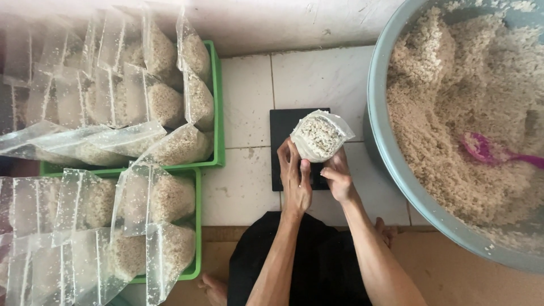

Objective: The person scoops a granular material from a large basin into small plastic bags using a pink scoop. They weigh each filled bag on a digital scale, adjust the contents as needed, and place the finished bags into green trays.

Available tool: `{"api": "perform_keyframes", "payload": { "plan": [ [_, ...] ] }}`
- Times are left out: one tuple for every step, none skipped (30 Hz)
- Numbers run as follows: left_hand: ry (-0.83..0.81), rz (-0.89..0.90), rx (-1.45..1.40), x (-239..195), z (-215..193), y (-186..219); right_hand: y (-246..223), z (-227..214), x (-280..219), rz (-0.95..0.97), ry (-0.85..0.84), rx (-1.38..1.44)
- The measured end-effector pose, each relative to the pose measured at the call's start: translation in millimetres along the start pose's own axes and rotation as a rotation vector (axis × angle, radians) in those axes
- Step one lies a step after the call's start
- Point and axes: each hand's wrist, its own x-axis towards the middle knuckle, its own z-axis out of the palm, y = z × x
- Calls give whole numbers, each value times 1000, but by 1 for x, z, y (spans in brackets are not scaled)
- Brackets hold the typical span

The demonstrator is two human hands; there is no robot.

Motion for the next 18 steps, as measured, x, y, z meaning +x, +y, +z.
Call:
{"api": "perform_keyframes", "payload": {
  "plan": [
    [-1, -2, 2, 1, -1, -2, 2, 3, 2, 2, 1, 2],
    [-8, 11, 9, 1, -3, -4, 3, 6, 4, 0, 11, 12],
    [-14, 25, 13, 2, -3, -5, 4, 7, 7, -3, 20, 19],
    [-14, 25, 12, 4, -3, -3, 5, 3, 6, -3, 20, 18],
    [3, -8, -14, 5, -4, 0, 6, -2, 5, 28, 11, -19],
    [19, -40, -40, 7, -5, 2, 6, -6, 3, 58, 3, -56],
    [21, -38, -40, 7, -5, 1, 4, -5, 4, 57, 1, -57],
    [29, -25, -47, 8, -5, -1, 1, -3, 4, 42, 7, -75],
    [32, -15, -52, 6, -6, -3, -1, -1, 2, 29, 19, -90],
    [29, -16, -49, 6, -7, -4, -5, 0, 1, 31, 22, -88],
    [41, -16, -64, 7, -6, -5, -9, 1, 2, 21, 29, -119],
    [54, -17, -80, 8, -6, -7, -14, 1, 3, 10, 37, -150],
    [53, -18, -81, 8, -6, -4, -15, 0, 3, 11, 38, -152],
    [52, -20, -85, 8, -6, -2, -15, -1, 3, 6, 36, -155],
    [51, -23, -88, 7, -6, 0, -16, -1, 3, 2, 33, -157],
    [51, -26, -87, 6, -6, -2, -16, -1, 1, 5, 34, -157],
    [60, -22, -99, 6, -5, -4, -17, 0, 1, 8, 30, -155],
    [69, -19, -110, 6, -4, -6, -18, 1, 0, 11, 27, -153]
  ]
}}
